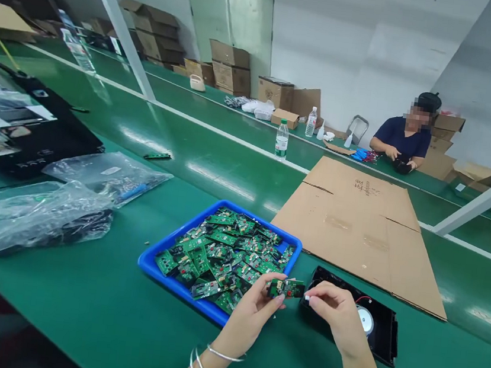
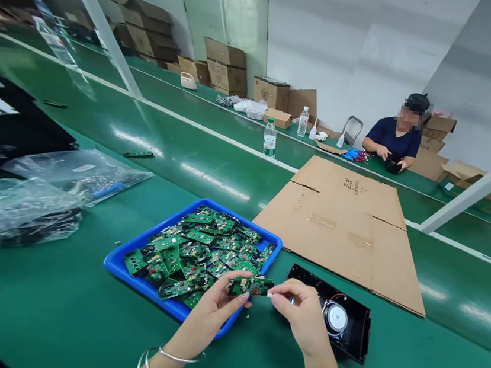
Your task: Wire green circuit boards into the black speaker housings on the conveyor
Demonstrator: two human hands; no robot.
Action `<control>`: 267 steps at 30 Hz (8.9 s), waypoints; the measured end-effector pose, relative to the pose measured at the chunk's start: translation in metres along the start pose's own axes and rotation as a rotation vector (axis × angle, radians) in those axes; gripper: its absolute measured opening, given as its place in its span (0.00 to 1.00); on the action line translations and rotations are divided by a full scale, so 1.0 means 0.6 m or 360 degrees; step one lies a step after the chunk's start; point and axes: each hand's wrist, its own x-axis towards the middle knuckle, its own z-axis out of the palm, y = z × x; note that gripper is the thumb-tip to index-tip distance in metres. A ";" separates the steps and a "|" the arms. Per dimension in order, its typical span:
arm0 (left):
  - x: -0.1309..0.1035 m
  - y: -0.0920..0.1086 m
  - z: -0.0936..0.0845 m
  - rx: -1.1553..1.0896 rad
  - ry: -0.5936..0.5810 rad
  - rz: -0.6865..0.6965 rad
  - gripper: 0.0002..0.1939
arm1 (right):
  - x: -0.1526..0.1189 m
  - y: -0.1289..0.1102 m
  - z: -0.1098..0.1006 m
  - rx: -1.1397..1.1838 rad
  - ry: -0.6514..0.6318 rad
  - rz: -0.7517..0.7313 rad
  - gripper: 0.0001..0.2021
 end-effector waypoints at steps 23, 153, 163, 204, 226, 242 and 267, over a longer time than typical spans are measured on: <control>-0.012 -0.025 0.034 0.0356 0.0289 0.0197 0.14 | -0.008 0.032 0.072 -0.1108 0.0687 -0.0983 0.05; 0.013 -0.066 0.138 0.0597 -0.0476 0.0317 0.13 | -0.044 0.060 -0.099 -0.1157 0.0039 -0.0133 0.07; 0.008 -0.076 0.133 0.0656 -0.0586 0.0237 0.13 | -0.046 0.048 -0.112 -0.1052 -0.0120 0.0108 0.06; 0.020 -0.065 0.142 0.0908 -0.0252 0.0237 0.14 | -0.042 0.044 -0.134 -0.0735 -0.0063 -0.0072 0.08; 0.030 -0.077 0.138 0.1203 -0.0281 0.0288 0.15 | -0.050 0.045 -0.108 -0.1564 -0.0038 -0.0085 0.11; 0.033 -0.070 0.140 0.1168 -0.0364 0.0244 0.15 | -0.045 0.068 -0.093 -0.2076 0.0127 -0.0299 0.07; 0.032 -0.069 0.139 0.0845 -0.0506 0.0234 0.12 | -0.034 0.069 -0.126 -0.0912 0.0041 -0.0079 0.10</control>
